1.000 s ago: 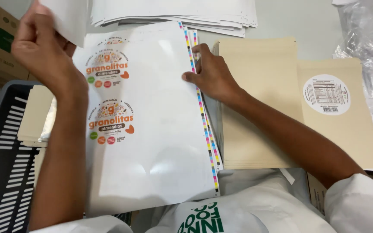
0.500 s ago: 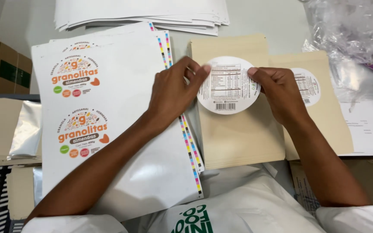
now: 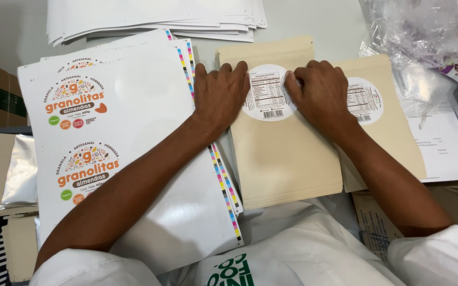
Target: Peeling circular labels from a sheet and applying them to the center of paper pouches.
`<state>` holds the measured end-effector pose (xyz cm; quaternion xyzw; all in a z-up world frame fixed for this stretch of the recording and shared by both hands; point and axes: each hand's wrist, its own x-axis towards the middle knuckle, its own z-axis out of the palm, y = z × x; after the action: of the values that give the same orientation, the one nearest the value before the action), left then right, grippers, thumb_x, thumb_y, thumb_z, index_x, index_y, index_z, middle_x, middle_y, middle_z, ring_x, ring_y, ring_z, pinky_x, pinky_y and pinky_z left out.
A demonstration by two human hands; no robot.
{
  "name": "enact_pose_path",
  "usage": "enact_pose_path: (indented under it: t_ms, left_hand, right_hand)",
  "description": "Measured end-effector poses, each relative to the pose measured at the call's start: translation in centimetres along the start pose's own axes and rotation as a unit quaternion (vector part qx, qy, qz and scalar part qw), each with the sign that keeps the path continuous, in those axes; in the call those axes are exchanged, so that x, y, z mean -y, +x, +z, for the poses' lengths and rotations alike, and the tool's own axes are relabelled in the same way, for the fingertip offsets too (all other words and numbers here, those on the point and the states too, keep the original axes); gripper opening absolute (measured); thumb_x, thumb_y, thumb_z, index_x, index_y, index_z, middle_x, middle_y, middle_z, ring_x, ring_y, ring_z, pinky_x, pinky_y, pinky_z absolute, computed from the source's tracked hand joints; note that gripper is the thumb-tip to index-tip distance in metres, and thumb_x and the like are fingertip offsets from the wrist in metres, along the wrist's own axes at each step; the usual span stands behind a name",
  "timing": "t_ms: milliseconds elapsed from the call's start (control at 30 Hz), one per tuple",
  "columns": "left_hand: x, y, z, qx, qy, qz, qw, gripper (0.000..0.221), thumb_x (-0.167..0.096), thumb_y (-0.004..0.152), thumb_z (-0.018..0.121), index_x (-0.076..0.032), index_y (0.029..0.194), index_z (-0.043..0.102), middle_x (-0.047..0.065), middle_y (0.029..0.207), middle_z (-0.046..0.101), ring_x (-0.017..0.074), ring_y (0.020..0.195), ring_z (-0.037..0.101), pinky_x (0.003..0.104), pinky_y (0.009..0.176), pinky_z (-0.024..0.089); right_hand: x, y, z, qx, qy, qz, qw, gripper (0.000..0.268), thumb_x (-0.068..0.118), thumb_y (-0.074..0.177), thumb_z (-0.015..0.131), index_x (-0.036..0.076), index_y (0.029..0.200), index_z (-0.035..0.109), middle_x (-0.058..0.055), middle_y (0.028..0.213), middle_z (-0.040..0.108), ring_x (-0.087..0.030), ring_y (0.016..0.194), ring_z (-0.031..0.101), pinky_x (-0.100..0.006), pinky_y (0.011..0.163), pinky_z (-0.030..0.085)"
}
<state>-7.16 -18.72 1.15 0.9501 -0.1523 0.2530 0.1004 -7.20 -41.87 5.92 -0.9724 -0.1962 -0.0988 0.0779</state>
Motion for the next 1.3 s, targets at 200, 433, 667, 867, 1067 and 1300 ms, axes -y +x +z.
enact_pose_path:
  t_ms: [200,433,667,867,1067,1300]
  left_hand:
    - [3.9,2.6,-0.7,-0.005,-0.019,0.0,1.0,0.05,-0.044,0.085,0.081,-0.011,0.115,0.058,0.009,0.109,0.055,0.0329,0.104,0.05,0.05,0.08,0.037]
    - [4.7,2.9,-0.5,0.05,-0.075,-0.031,0.995,0.052,-0.051,0.084,0.082,-0.014,0.12,0.071,0.009,0.109,0.065,0.0339,0.103,0.059,0.05,0.085,0.033]
    - [4.8,3.4,-2.0,0.006,-0.148,-0.008,0.989,0.057,-0.041,0.068,0.095,-0.017,0.108,0.061,0.005,0.108,0.056,0.0289,0.104,0.053,0.047,0.091,0.029]
    - [2.6,3.9,-7.2,0.034,-0.495,-0.018,0.868,0.041,-0.001,0.091,0.084,-0.016,0.106,0.05,-0.001,0.096,0.062,0.0088,0.076,0.051,0.022,0.06,0.04]
    - [-1.5,3.9,-8.0,0.038,-0.471,-0.078,0.878,0.045,-0.025,0.093,0.078,-0.024,0.125,0.048,0.003,0.1,0.071,0.0141,0.075,0.071,0.029,0.074,0.057]
    - [-2.0,1.5,-8.0,0.084,-0.422,-0.034,0.902,0.044,-0.022,0.097,0.069,-0.017,0.133,0.045,0.007,0.111,0.069,0.0174,0.09,0.068,0.036,0.084,0.053]
  right_hand:
    - [0.4,-0.4,3.1,-0.178,-0.129,-0.029,0.975,0.028,0.034,0.104,0.066,0.01,0.092,0.058,-0.01,0.091,0.054,-0.033,0.083,0.052,-0.044,0.063,0.037]
    - [6.1,-3.3,-0.1,0.066,0.107,-0.204,0.971,0.055,0.035,0.107,0.043,0.012,0.157,0.041,-0.017,0.165,0.033,-0.04,0.151,0.03,-0.059,0.113,0.03]
    - [3.9,-8.5,-3.8,0.189,0.105,-0.12,0.969,0.071,0.056,0.105,0.025,0.014,0.162,0.026,-0.008,0.17,0.024,-0.028,0.157,0.019,-0.049,0.122,0.016]
    - [-4.1,-8.6,-2.0,0.001,0.172,0.032,0.985,0.072,0.044,0.095,0.067,-0.002,0.147,0.048,-0.026,0.147,0.054,-0.042,0.137,0.046,-0.052,0.113,0.028]
    - [-7.1,-9.0,-6.4,0.018,0.336,0.334,0.881,0.036,0.03,0.105,0.074,0.015,0.084,0.049,0.001,0.079,0.053,-0.016,0.079,0.049,-0.034,0.079,0.04]
    - [-19.3,-12.2,-3.2,0.139,0.035,0.339,0.93,0.061,0.045,0.083,0.081,-0.007,0.114,0.073,-0.029,0.121,0.072,-0.044,0.105,0.068,-0.05,0.082,0.051]
